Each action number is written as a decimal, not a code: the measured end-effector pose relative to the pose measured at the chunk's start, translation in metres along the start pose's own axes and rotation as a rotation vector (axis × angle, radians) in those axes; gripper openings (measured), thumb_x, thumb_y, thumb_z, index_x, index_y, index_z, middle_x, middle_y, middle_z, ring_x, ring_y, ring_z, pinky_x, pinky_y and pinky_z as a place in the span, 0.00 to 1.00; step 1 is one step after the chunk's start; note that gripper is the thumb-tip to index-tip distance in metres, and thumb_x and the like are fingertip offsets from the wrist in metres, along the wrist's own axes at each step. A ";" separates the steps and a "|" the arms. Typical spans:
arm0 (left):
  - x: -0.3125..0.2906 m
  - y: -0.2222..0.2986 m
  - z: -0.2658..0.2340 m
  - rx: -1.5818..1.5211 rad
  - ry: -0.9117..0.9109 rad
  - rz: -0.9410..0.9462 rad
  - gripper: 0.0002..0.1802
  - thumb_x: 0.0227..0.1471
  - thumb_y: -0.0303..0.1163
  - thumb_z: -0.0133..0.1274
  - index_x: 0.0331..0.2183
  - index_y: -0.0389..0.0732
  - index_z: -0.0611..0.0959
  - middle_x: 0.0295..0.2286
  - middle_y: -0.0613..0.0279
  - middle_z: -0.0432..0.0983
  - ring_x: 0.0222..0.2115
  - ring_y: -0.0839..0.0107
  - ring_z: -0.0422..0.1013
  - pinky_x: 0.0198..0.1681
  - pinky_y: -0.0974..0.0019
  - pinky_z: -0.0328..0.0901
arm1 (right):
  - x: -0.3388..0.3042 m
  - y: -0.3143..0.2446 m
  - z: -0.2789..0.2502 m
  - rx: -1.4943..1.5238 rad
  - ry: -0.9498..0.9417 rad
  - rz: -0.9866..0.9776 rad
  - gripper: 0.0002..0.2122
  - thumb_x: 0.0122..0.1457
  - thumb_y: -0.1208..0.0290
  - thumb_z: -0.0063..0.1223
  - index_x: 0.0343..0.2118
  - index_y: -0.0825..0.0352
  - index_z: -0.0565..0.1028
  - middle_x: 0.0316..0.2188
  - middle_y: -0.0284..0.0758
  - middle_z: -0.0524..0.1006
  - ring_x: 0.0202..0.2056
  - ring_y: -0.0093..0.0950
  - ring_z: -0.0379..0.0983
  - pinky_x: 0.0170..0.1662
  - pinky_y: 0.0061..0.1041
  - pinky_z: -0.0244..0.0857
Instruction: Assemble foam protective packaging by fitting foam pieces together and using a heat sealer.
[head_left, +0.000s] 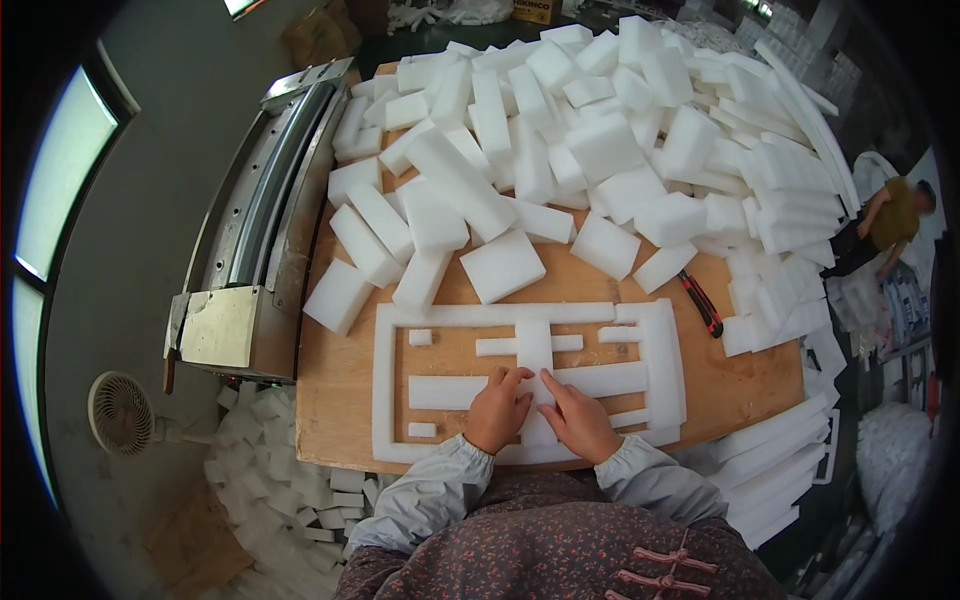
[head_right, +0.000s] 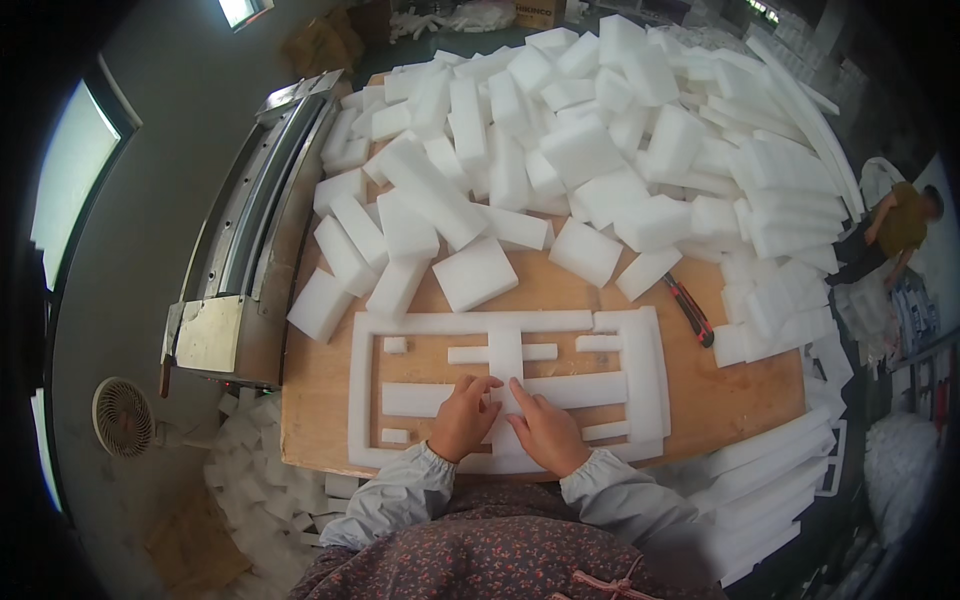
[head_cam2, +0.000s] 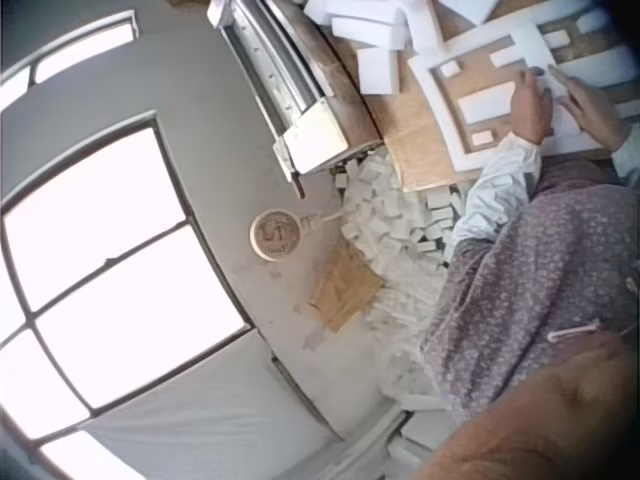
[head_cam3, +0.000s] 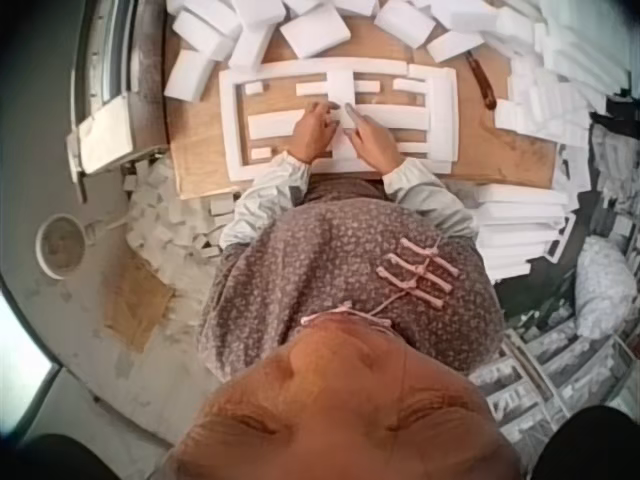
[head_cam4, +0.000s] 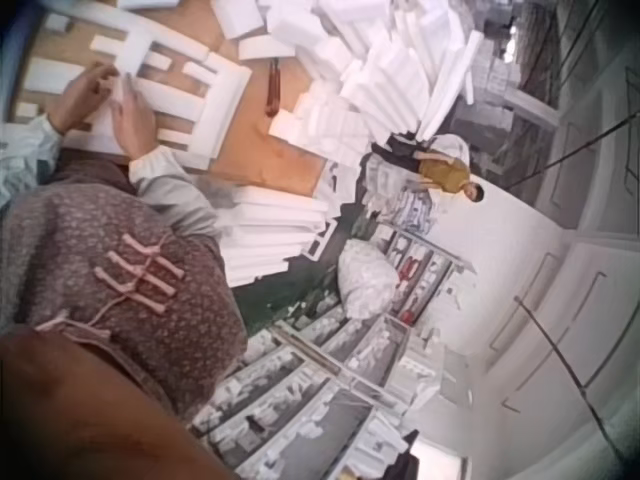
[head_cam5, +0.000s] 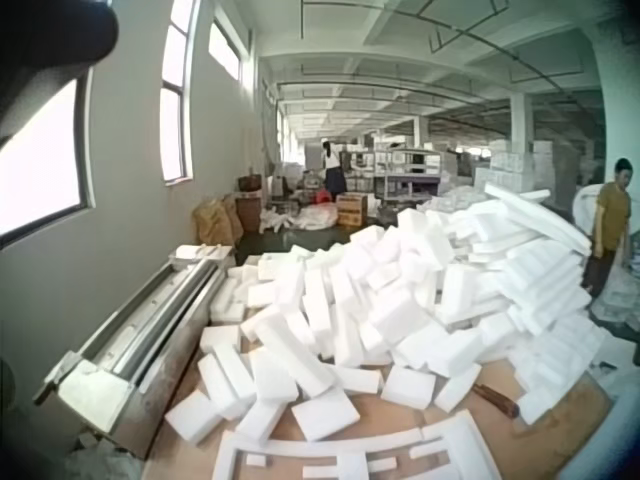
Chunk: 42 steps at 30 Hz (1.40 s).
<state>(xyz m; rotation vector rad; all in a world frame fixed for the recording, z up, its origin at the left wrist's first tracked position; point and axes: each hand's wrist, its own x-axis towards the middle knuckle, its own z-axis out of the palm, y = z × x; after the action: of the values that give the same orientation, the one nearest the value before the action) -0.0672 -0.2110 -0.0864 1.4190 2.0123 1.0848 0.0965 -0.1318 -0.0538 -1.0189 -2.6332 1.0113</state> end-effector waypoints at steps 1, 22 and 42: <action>0.001 0.000 -0.002 0.000 0.003 -0.001 0.18 0.48 0.27 0.61 0.44 0.43 0.79 0.35 0.56 0.72 0.25 0.63 0.74 0.31 0.62 0.70 | 0.002 0.001 -0.003 -0.014 -0.023 -0.024 0.27 0.61 0.65 0.53 0.63 0.59 0.62 0.36 0.44 0.74 0.31 0.46 0.75 0.35 0.42 0.70; 0.089 -0.077 -0.119 0.427 0.480 -0.080 0.37 0.42 0.34 0.67 0.53 0.36 0.71 0.45 0.47 0.71 0.46 0.47 0.66 0.51 0.51 0.62 | 0.073 0.003 0.007 -0.331 0.218 -0.302 0.28 0.57 0.68 0.56 0.60 0.70 0.64 0.61 0.44 0.63 0.63 0.40 0.57 0.62 0.39 0.55; 0.091 -0.014 -0.155 0.393 0.685 0.101 0.33 0.40 0.25 0.63 0.51 0.35 0.72 0.44 0.50 0.72 0.44 0.51 0.66 0.48 0.55 0.64 | 0.228 0.049 -0.086 -0.223 0.433 -0.250 0.30 0.48 0.74 0.64 0.56 0.69 0.66 0.51 0.44 0.69 0.55 0.43 0.64 0.58 0.36 0.60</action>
<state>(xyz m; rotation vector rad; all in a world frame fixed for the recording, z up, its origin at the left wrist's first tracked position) -0.2222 -0.1824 0.0007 1.4724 2.7831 1.4157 -0.0193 0.0873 -0.0431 -0.8066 -2.4561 0.3959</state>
